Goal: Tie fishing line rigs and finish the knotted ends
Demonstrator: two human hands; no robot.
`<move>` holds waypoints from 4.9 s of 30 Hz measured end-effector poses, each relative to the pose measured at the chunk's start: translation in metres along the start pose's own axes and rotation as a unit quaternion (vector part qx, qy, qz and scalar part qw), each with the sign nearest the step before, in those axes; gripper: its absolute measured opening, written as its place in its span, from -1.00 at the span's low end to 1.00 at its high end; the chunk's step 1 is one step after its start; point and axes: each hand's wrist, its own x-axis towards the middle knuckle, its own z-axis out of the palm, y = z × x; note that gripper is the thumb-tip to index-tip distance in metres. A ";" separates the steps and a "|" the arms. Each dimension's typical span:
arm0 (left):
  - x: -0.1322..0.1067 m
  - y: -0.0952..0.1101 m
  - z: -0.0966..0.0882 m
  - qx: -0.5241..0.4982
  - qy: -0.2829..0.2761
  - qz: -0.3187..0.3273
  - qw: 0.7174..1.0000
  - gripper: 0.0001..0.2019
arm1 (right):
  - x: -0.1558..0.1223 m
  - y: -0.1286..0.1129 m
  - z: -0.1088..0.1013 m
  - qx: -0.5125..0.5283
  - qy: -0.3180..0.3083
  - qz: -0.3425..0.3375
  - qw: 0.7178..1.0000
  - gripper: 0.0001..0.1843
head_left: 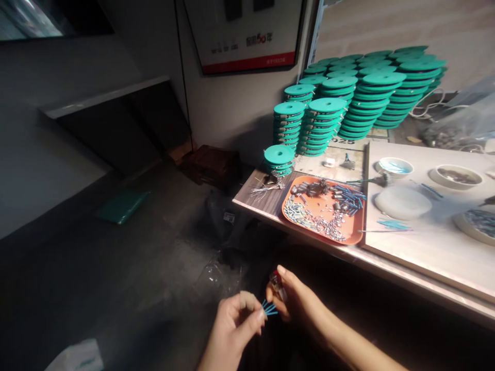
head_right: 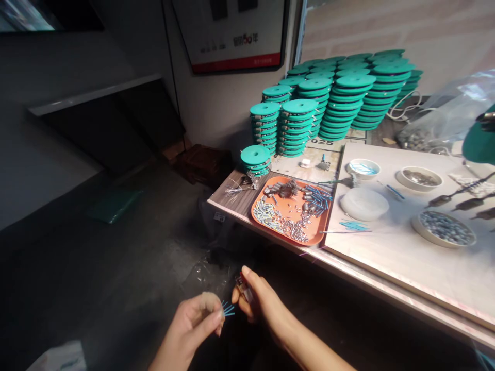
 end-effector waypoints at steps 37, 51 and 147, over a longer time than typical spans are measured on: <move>0.021 0.029 0.011 0.185 -0.008 0.179 0.966 -0.87 | -0.019 -0.038 -0.008 0.186 -0.044 0.036 0.981 -0.93; 0.014 0.000 0.047 -0.171 0.020 -0.099 0.980 -0.73 | -0.022 -0.014 -0.001 0.176 0.079 -0.088 0.977 -0.83; 0.020 -0.029 0.066 -0.185 0.210 0.040 0.959 -0.81 | -0.014 -0.007 0.005 0.078 0.197 -0.118 0.970 -0.66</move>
